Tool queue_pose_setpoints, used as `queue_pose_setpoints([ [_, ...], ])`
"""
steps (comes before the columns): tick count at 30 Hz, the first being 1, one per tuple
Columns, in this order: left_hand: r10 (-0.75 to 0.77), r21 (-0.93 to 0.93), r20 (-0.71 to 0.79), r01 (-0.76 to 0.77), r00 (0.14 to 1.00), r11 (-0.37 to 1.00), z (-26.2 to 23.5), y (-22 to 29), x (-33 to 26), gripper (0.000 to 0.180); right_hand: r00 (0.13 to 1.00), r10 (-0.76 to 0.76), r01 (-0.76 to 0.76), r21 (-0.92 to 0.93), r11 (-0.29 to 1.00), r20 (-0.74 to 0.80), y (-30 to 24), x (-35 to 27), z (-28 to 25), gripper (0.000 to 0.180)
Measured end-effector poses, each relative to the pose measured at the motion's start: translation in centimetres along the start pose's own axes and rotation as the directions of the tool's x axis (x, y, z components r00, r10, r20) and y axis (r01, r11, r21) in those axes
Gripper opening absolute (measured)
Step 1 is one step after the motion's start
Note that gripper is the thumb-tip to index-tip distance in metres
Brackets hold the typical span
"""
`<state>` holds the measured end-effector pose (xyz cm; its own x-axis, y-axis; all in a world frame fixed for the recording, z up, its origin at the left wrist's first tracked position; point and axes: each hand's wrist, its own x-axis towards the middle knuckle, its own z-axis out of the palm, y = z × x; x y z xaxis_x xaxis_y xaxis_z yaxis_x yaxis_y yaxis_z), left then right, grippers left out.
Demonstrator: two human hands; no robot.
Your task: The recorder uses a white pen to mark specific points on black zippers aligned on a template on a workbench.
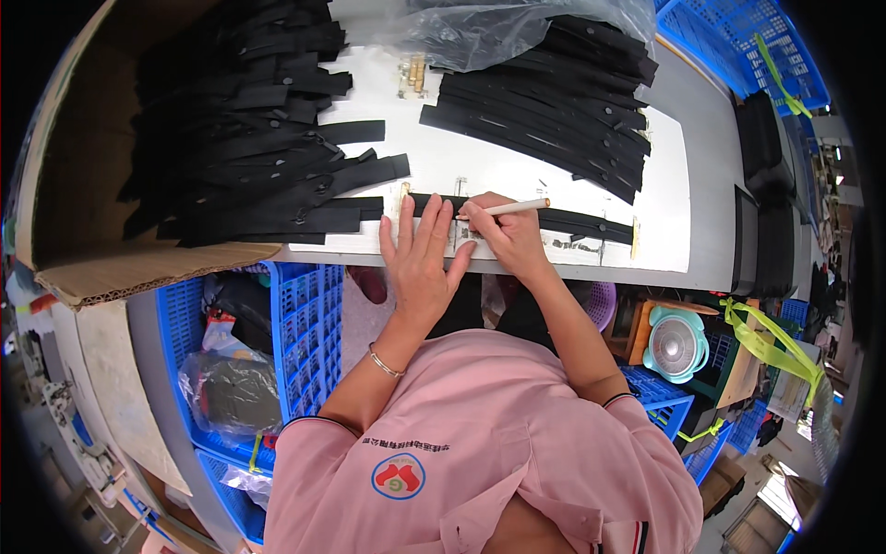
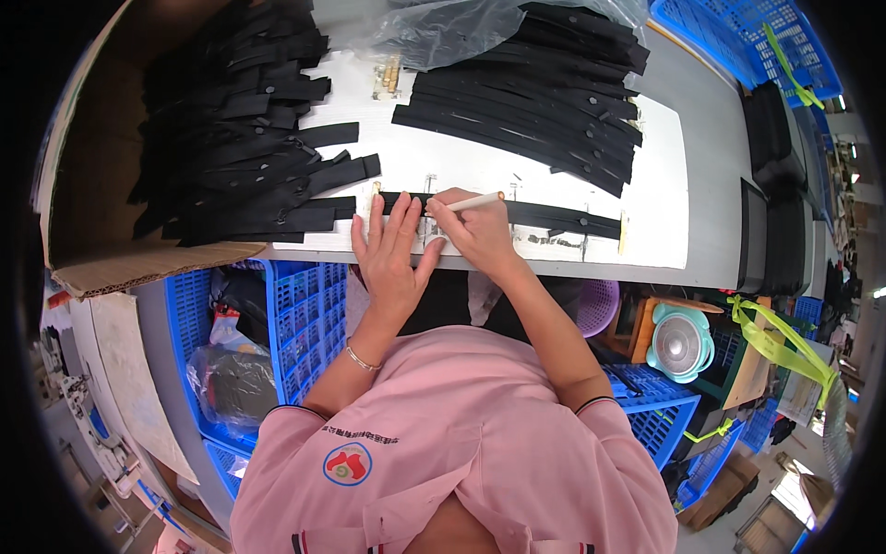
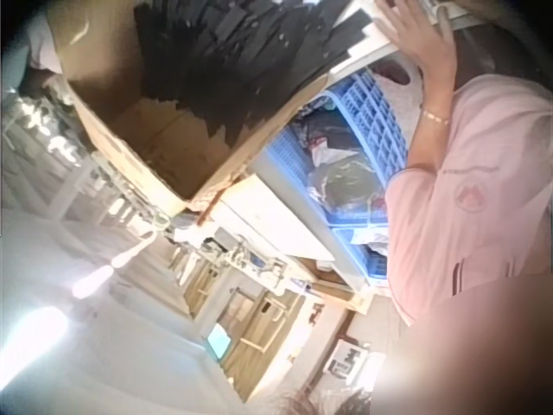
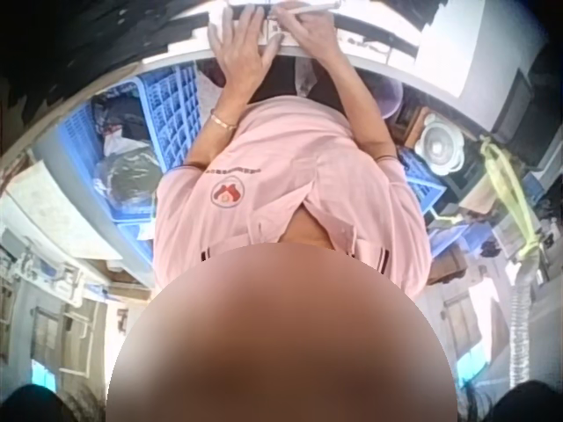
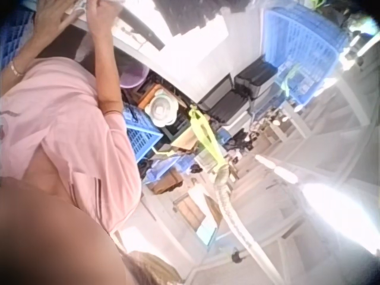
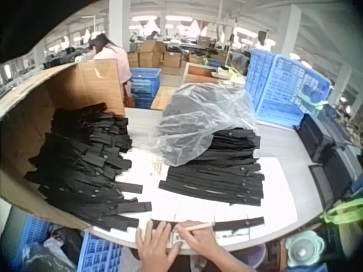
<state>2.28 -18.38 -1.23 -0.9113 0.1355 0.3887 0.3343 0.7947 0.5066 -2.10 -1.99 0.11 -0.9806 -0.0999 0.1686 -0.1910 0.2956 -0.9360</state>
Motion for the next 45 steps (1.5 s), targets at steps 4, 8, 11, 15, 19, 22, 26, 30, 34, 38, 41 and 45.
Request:
queue_pose_setpoints([
  [4, 0.003, 0.004, -0.009, -0.003, 1.0, 1.0, 0.2, 0.1, 0.1, 0.058, 0.998, -0.054, 0.053, -0.064, 0.997, -0.01, 0.3, 0.1, 0.1, 0.018],
  [8, 0.03, 0.009, -0.006, -0.03, 1.0, 1.0, 0.2, -0.1, 0.1, 0.059, 1.0, -0.019, 0.019, 0.004, 1.0, 0.007, 0.3, -0.1, -0.1, 0.018],
  [11, 0.008, 0.019, 0.004, -0.008, 1.0, 1.0, 0.1, -0.1, 0.0, 0.058, 0.998, 0.047, -0.043, 0.069, 0.997, -0.052, -0.1, -1.0, -1.2, 0.018],
  [15, 0.011, 0.026, 0.017, -0.011, 1.0, 1.0, -0.2, 0.2, 0.2, 0.058, 0.966, 0.078, -0.078, 0.012, 0.997, -0.248, -0.6, -2.8, -5.4, 0.023],
  [19, 0.01, 0.015, 0.039, -0.011, 0.999, 1.0, -0.3, 0.1, 0.2, 0.059, 0.903, 0.206, -0.241, -0.045, 0.97, -0.377, 0.1, -3.4, -7.3, 0.025],
  [22, -0.009, 0.035, 0.068, 0.007, 0.998, 0.999, -0.4, 0.7, 0.3, 0.061, 0.927, 0.114, -0.151, -0.078, 0.986, -0.357, 0.9, -3.3, -7.4, 0.024],
  [26, 0.038, -0.061, 0.137, -0.03, 0.99, 0.998, -0.1, 3.3, 0.9, 0.065, 0.928, 0.146, -0.168, -0.035, 0.985, -0.343, 1.1, -3.4, -7.4, 0.023],
  [30, 0.149, -0.208, 0.216, -0.104, 0.965, 0.973, 2.0, 5.7, 0.9, 0.066, 0.925, 0.131, -0.154, -0.036, 0.987, -0.357, 1.3, -3.3, -7.1, 0.021],
  [34, 0.137, -0.166, 0.244, -0.098, 0.96, 0.981, 2.6, 6.3, 1.0, 0.055, 0.932, 0.085, -0.123, -0.087, 0.989, -0.353, 1.6, -3.3, -7.1, 0.02],
  [38, 0.123, -0.16, 0.249, -0.085, 0.961, 0.984, 2.7, 6.4, 1.0, 0.051, 0.92, 0.079, -0.106, -0.05, 0.993, -0.385, 1.6, -3.4, -7.1, 0.02],
  [41, 0.124, -0.138, 0.237, -0.092, 0.964, 0.986, 2.9, 6.3, 1.0, 0.05, 0.932, 0.118, -0.145, -0.052, 0.988, -0.344, 1.3, -3.7, -7.6, 0.021],
  [45, 0.132, -0.124, 0.222, -0.106, 0.966, 0.987, 3.1, 6.3, 0.9, 0.049, 0.956, 0.027, -0.069, -0.132, 0.989, -0.293, 2.0, -3.8, -7.7, 0.023],
])
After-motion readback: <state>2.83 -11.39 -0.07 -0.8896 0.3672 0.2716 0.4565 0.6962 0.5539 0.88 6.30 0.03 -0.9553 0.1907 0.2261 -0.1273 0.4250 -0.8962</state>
